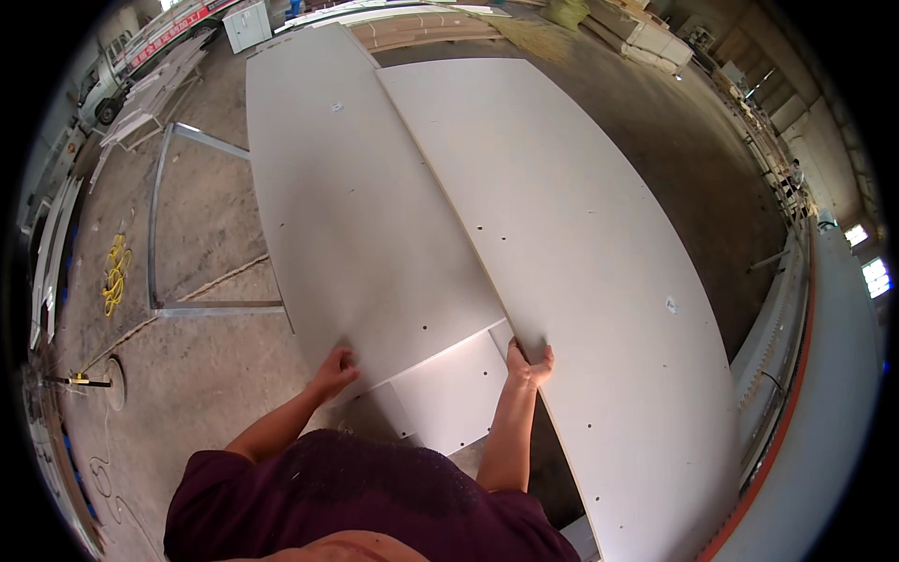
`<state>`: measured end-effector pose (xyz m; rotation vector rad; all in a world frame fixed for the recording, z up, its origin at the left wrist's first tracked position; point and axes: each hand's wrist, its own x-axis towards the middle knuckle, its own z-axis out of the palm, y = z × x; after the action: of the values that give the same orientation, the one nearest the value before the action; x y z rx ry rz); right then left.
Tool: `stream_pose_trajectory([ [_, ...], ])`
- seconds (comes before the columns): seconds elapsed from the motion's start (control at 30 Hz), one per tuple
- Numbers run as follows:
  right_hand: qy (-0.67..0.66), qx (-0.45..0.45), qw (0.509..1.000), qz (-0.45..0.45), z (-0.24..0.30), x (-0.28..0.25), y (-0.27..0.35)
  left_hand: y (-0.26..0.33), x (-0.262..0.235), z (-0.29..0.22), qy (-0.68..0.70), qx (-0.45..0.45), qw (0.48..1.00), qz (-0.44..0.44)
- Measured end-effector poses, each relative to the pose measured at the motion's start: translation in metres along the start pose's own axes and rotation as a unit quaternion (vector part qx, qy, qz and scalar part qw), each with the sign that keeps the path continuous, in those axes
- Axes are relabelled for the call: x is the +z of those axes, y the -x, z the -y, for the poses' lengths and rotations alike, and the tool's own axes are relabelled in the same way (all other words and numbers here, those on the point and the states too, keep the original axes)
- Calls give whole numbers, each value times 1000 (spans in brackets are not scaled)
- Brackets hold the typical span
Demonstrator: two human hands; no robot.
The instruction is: The person lifts large white furniture panels from a stack one by one and places them onto a metal cart by hand, then pushes the loaded cart across the factory floor with another worker.
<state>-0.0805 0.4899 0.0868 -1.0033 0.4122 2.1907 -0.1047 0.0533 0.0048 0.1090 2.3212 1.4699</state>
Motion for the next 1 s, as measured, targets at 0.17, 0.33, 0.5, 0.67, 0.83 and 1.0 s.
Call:
stream_pose_trajectory([
  [0.17,-2,-28,999,25,-27,-42,27,-3,0,0,36,17,999,14],
  [0.33,160,24,968,189,-58,-108,94,-25,-5,6,63,-77,993,56],
  [0.5,336,147,922,126,-31,-214,248,-42,0,-50,253,-229,929,142],
  [0.67,393,60,917,-20,78,-338,338,-89,18,-76,388,-254,863,200],
  [0.83,111,-461,850,-230,266,-503,397,-31,58,-158,435,-338,823,141],
  [1.0,103,-507,784,-342,401,-532,447,-28,37,-115,506,-218,803,228],
])
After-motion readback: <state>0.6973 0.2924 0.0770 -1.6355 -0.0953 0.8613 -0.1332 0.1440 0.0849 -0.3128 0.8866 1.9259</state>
